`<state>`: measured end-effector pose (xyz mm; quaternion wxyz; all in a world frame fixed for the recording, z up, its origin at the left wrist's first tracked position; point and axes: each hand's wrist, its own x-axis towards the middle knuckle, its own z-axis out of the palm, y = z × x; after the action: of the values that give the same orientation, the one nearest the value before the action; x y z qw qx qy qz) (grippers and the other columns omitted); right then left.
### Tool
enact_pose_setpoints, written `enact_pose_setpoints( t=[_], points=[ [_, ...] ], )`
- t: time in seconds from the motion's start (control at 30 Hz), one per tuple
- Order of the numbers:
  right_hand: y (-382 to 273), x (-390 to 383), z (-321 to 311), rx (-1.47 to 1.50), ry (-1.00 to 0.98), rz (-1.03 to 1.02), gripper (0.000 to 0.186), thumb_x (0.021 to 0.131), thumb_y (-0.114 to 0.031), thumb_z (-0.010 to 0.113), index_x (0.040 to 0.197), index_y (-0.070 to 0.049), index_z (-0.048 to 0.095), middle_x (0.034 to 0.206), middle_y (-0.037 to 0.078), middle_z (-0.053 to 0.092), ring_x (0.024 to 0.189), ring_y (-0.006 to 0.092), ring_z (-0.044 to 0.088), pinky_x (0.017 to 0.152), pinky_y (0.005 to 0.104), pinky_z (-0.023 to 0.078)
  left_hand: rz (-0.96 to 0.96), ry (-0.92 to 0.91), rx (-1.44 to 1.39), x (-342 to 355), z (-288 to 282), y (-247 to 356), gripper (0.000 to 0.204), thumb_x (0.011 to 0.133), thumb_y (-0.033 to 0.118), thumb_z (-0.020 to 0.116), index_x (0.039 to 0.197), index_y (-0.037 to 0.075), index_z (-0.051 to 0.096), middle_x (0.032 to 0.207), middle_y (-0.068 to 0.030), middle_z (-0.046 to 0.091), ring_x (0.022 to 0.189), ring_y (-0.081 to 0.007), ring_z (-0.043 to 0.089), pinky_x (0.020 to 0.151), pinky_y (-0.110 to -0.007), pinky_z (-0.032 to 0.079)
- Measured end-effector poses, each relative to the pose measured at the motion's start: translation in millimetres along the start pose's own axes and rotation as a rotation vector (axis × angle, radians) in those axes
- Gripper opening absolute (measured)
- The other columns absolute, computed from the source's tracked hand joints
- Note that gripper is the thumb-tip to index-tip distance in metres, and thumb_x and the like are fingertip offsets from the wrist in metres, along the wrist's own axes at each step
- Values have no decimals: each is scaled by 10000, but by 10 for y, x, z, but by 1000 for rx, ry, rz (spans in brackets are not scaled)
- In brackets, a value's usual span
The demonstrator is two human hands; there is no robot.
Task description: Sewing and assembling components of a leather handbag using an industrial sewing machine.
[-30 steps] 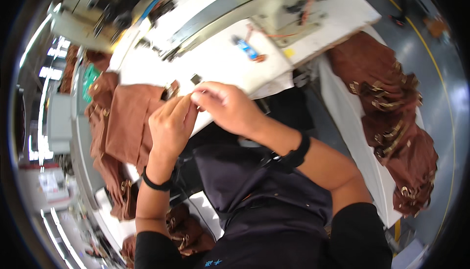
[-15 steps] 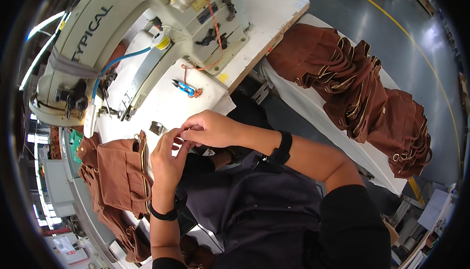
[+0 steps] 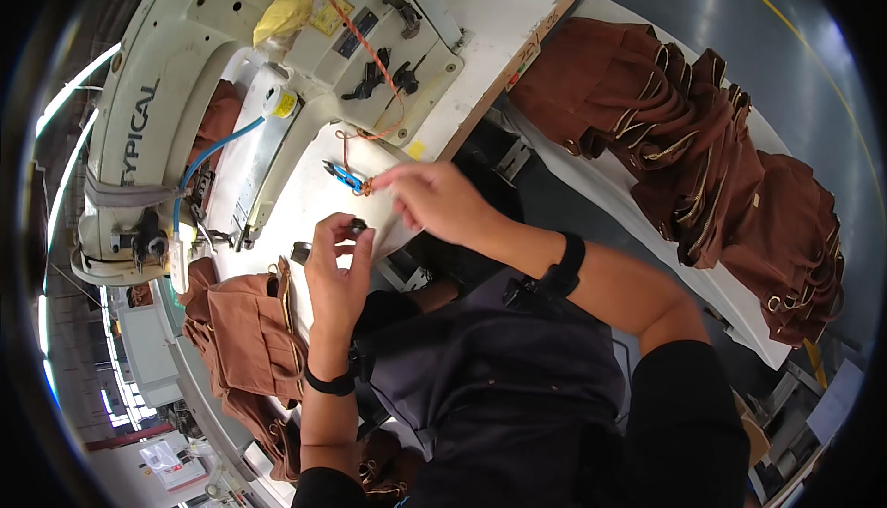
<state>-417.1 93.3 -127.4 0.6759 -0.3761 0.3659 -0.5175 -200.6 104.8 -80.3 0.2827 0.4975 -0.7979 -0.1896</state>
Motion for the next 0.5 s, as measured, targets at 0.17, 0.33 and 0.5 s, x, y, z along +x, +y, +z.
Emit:
enact_pose_setpoints(
  t=[0.17, 0.33, 0.5],
  points=[
    [-505, 285, -545, 487, 499, -253, 333, 1104, -244, 565, 1289, 22, 641, 787, -21, 483, 609, 114, 459, 555, 287, 379, -172, 158, -61, 107, 254, -430, 254, 1092, 184, 640, 1261, 2, 585, 1048, -78, 663, 873, -142, 609, 744, -278, 504],
    [-1185, 889, -1188, 329, 533, -515, 286, 1095, -178, 550, 1293, 9, 637, 792, -28, 456, 615, 102, 434, 539, 276, 343, -225, 244, -197, 96, 399, -708, 294, 1096, 243, 654, 1262, 12, 577, 1054, -43, 647, 831, -76, 583, 716, -228, 492],
    [-1453, 1944, -1952, -272, 540, -310, 302, 1074, -121, 458, 1270, -9, 659, 936, 88, 684, 710, 156, 653, 607, 305, 518, -238, 268, -259, 75, 413, -679, 278, 1090, 241, 659, 1248, 24, 588, 1077, -31, 625, 843, -67, 554, 723, -227, 472]
  ],
)
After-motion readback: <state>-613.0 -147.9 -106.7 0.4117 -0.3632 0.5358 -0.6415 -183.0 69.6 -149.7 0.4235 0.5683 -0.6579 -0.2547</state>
